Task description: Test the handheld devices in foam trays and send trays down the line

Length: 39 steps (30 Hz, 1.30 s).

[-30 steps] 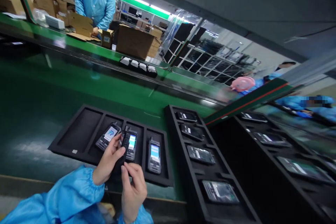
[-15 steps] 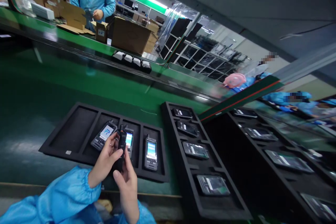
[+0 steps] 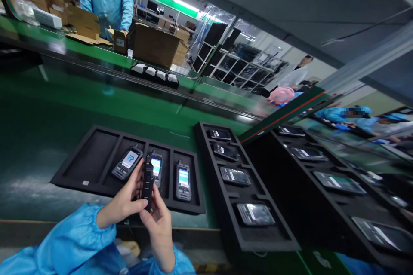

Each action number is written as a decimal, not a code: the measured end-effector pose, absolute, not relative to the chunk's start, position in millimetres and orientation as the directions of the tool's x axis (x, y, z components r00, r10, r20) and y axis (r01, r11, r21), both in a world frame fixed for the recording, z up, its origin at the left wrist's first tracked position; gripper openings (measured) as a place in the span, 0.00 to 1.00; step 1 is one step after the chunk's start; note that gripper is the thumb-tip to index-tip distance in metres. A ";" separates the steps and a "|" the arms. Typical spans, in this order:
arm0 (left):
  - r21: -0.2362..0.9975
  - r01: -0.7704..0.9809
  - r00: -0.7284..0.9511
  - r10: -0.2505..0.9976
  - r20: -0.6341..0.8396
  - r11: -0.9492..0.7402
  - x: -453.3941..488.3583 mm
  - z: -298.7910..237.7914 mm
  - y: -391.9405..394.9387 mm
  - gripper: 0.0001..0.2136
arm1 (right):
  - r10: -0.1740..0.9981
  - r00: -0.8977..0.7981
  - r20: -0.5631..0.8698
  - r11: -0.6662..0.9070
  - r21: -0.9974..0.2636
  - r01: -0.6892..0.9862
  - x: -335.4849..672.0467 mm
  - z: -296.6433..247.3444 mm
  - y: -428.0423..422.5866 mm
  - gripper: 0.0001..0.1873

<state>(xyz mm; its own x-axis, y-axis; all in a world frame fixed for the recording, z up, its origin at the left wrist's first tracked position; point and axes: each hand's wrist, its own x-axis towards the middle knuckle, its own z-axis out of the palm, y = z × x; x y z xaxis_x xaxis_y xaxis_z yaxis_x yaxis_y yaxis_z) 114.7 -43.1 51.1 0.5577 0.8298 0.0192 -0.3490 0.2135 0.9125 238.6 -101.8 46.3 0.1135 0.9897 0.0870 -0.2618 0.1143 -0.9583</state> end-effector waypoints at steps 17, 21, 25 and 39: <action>0.932 -0.324 0.560 0.827 0.048 0.165 111.1 53.2 -45.0 0.45 | 0.992 0.115 0.042 0.065 -0.976 -0.207 245.9 42.3 -109.0 0.35; 0.913 -0.354 0.595 0.802 0.051 0.204 111.7 54.8 -41.9 0.45 | 0.993 0.115 0.011 0.035 -0.979 -0.202 248.1 42.7 -110.8 0.36; 0.907 -0.367 0.582 0.812 0.051 0.206 113.4 54.7 -40.2 0.39 | 0.993 0.116 -0.004 0.016 -0.985 -0.173 247.9 40.4 -110.8 0.36; 0.983 0.150 -0.070 0.990 0.120 -0.109 56.8 48.2 13.8 0.37 | 0.985 0.169 0.027 0.014 -0.997 0.080 257.8 28.4 -82.9 0.22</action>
